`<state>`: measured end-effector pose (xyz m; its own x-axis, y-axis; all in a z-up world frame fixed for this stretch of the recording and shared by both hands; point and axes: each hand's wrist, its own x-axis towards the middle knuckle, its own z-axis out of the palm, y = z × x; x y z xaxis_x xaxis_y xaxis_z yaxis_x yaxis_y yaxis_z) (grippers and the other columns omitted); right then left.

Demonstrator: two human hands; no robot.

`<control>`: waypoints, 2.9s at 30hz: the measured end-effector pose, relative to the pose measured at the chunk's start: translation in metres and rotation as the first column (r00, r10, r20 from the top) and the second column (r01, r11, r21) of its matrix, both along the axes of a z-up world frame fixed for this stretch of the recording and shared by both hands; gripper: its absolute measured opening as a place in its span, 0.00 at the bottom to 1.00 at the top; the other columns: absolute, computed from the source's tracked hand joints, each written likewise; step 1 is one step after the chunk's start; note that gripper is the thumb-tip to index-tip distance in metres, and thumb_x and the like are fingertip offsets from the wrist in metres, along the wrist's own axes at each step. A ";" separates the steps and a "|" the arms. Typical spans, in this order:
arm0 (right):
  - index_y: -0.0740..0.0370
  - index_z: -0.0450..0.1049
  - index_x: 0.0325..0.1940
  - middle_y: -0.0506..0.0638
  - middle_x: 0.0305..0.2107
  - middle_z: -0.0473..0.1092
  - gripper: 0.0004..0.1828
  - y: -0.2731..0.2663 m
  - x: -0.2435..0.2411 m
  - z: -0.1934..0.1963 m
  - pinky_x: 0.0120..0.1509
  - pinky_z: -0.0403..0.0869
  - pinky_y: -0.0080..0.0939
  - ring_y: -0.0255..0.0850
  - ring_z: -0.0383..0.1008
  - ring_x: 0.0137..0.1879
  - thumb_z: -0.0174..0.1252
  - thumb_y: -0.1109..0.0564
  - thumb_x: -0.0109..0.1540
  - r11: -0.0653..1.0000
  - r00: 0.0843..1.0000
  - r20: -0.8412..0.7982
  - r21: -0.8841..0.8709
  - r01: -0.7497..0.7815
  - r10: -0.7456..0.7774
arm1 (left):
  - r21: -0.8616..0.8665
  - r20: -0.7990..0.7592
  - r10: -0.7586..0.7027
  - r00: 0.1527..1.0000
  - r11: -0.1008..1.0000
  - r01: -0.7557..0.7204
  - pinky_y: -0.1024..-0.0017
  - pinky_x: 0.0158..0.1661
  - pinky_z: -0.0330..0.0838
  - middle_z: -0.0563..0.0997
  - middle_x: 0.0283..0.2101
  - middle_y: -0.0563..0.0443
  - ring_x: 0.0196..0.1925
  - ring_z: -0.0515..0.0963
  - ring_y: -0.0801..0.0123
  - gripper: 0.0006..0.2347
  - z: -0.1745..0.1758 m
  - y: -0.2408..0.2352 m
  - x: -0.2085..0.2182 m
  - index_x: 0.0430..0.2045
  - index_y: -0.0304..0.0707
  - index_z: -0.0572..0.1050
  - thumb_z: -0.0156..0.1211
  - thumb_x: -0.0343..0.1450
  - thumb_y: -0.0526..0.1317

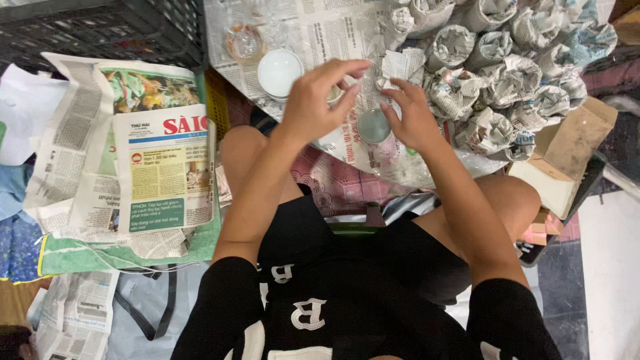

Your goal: The person sits cross-legged and wraps small white ceramic bowls with newspaper sheets. They fold the paper around each bowl, tuck the edges, and place the wrapped items into a black plastic crate. The process is repeated for multiple bowls.

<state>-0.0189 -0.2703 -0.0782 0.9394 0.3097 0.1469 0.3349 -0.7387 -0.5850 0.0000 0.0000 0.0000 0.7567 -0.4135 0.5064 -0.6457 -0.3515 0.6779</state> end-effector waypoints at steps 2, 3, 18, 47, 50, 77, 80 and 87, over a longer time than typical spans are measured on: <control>0.60 0.76 0.63 0.65 0.69 0.60 0.19 -0.003 0.008 -0.007 0.78 0.58 0.60 0.65 0.57 0.75 0.61 0.52 0.69 1.000 0.999 0.030 -0.013 -0.020 0.020 | -0.035 -0.044 0.011 0.999 0.999 -0.012 0.72 0.38 0.81 0.85 0.48 0.53 0.37 0.86 0.70 0.17 -0.003 -0.015 -0.017 0.60 0.52 0.73 0.62 0.77 0.35; 0.61 0.77 0.61 0.69 0.68 0.59 0.19 -0.006 0.012 -0.011 0.76 0.58 0.60 0.67 0.56 0.73 0.61 0.52 0.68 0.999 0.999 0.042 -0.019 -0.030 0.031 | -0.052 -0.069 0.016 0.997 0.998 -0.020 0.71 0.37 0.81 0.85 0.46 0.53 0.35 0.85 0.69 0.17 -0.005 -0.021 -0.022 0.60 0.50 0.73 0.62 0.75 0.34; 0.75 0.67 0.67 0.72 0.67 0.59 0.29 -0.013 0.029 -0.055 0.78 0.55 0.63 0.68 0.55 0.74 0.61 0.49 0.70 0.972 0.995 0.068 -0.218 0.089 -0.076 | 0.143 -0.093 -0.171 0.981 0.973 0.183 0.66 0.40 0.77 0.82 0.47 0.50 0.45 0.84 0.59 0.23 -0.040 -0.047 -0.033 0.62 0.47 0.69 0.62 0.71 0.32; 0.65 0.74 0.46 0.54 0.58 0.67 0.11 -0.003 0.038 -0.034 0.80 0.51 0.61 0.52 0.65 0.68 0.63 0.63 0.61 0.946 0.888 0.455 -0.257 0.199 -0.064 | 0.135 -0.137 -0.102 0.985 0.983 0.120 0.66 0.36 0.76 0.83 0.39 0.54 0.37 0.83 0.62 0.16 -0.051 -0.047 -0.031 0.54 0.45 0.74 0.62 0.71 0.36; 0.62 0.73 0.46 0.52 0.58 0.68 0.10 0.000 0.027 -0.011 0.81 0.48 0.63 0.51 0.66 0.68 0.65 0.63 0.63 0.959 0.879 0.469 -0.196 0.205 -0.092 | 0.097 -0.374 -0.068 0.925 0.989 0.112 0.68 0.33 0.75 0.84 0.37 0.53 0.32 0.83 0.67 0.13 -0.054 -0.048 -0.028 0.52 0.44 0.76 0.61 0.74 0.40; 0.66 0.73 0.67 0.62 0.59 0.64 0.21 0.004 -0.027 0.045 0.72 0.62 0.53 0.56 0.62 0.65 0.59 0.60 0.69 0.930 0.901 0.297 0.283 0.233 -0.316 | -0.514 -0.713 -0.185 0.677 0.794 -0.325 0.76 0.25 0.58 0.70 0.27 0.60 0.25 0.65 0.82 0.11 -0.149 -0.051 -0.008 0.41 0.34 0.74 0.51 0.79 0.45; 0.65 0.78 0.61 0.62 0.58 0.63 0.16 -0.004 -0.020 0.037 0.72 0.58 0.54 0.57 0.59 0.65 0.58 0.58 0.70 0.926 0.905 0.237 0.227 0.302 -0.354 | -0.488 -0.717 -0.163 0.677 0.812 -0.321 0.77 0.25 0.57 0.69 0.26 0.61 0.24 0.64 0.83 0.11 -0.145 -0.051 -0.008 0.41 0.35 0.74 0.51 0.79 0.45; 0.66 0.81 0.37 0.56 0.55 0.69 0.13 -0.018 -0.014 0.046 0.64 0.61 0.54 0.53 0.62 0.56 0.61 0.55 0.71 0.915 0.892 0.203 0.110 0.389 -0.404 | -0.606 -0.514 -0.246 0.822 0.782 -0.145 0.72 0.52 0.69 0.80 0.47 0.54 0.49 0.76 0.76 0.14 -0.129 -0.050 -0.012 0.52 0.28 0.72 0.49 0.81 0.43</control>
